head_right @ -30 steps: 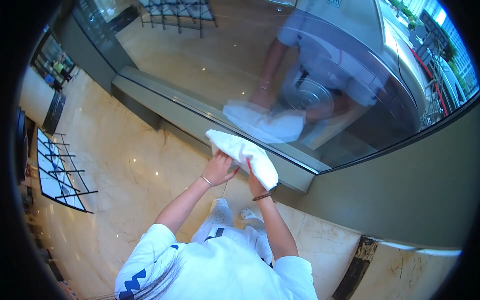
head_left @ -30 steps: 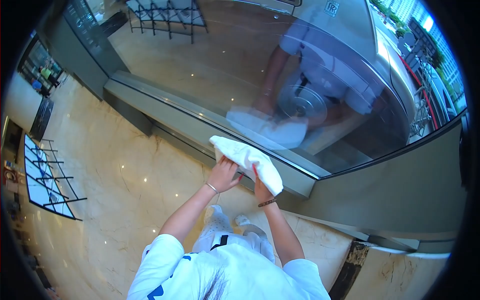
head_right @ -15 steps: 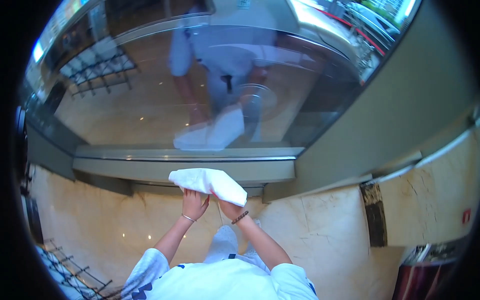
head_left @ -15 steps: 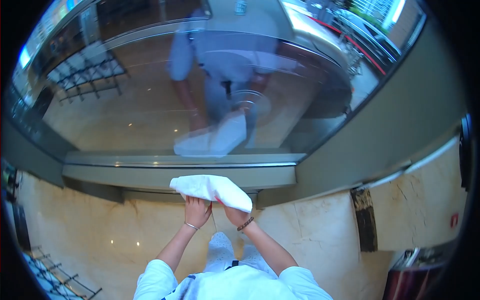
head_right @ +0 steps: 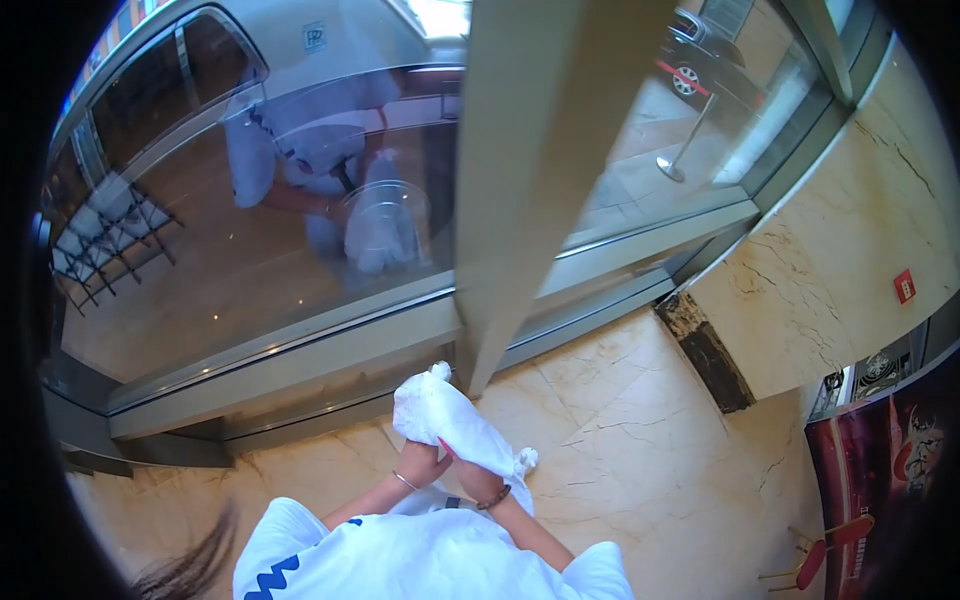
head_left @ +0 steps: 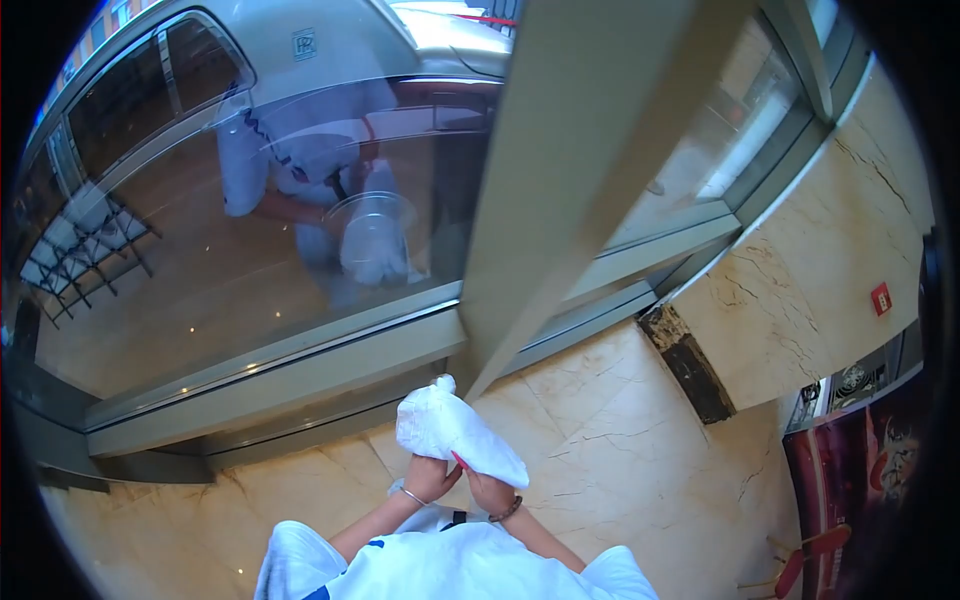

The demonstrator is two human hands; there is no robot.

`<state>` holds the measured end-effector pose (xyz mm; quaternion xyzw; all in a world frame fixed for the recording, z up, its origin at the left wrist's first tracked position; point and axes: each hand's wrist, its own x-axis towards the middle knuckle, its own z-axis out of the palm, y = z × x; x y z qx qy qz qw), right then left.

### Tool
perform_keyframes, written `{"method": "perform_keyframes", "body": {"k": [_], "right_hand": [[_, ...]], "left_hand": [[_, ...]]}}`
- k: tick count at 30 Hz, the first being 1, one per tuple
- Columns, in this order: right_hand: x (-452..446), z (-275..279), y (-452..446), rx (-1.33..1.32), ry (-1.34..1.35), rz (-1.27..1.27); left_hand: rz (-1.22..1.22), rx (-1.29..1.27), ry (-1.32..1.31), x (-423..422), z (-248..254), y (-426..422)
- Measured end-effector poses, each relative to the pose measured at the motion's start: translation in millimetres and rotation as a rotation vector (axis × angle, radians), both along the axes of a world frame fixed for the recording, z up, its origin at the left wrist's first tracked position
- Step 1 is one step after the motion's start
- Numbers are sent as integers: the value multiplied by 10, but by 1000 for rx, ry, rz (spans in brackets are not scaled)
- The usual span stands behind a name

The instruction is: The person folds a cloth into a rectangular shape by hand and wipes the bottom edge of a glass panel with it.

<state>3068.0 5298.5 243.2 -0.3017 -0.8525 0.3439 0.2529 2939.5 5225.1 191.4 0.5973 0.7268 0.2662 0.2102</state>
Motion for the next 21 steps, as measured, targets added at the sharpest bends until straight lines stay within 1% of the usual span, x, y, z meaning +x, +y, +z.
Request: {"method": "perform_keyframes", "body": {"k": [1,2,5,6,7,8,9,10,11,12,15,17,19,20,21], "right_hand": [[402,-64,204,-19,33,-53],[830,-178,429,4,7,-67],[2293,-359,1273,71,3,-62],[2782,-289,1623,62,-36,-89],[3286,-293,1961,91,-21,-117],[3714,-291,2284,54,27,-160],[4122,-312,2592,20,64,-186],[4446,-386,2842,12,62,-179],[4708,-467,3046,68,54,-223],[4924,-523,3208,124,45,-267],[5382,-485,3524,59,67,-270],[5418,-525,3861,26,108,-241],[5386,-601,4270,131,115,-206],[5368,-564,4477,104,120,-182],[5352,-594,4667,93,122,-167]], "left_hand": [[-75,31,5,348,-29,281],[-130,61,-51,687,-213,549],[-150,94,-74,2045,-278,1480],[-160,83,-63,2532,-206,1839],[-189,77,-37,3047,-133,2221],[-218,70,-11,3469,-96,2582],[-211,63,-13,3839,-145,2902],[-262,28,-40,4122,-232,3189],[-313,-7,-69,4343,-316,3441],[-350,-4,-82,4519,-380,3656],[-354,29,-50,4957,-337,4019],[-317,5,-32,4979,-349,4301],[-256,-57,-72,4954,-366,4592],[-199,26,-45,4967,-350,4737],[-183,17,-44,4958,-351,4867]]}}
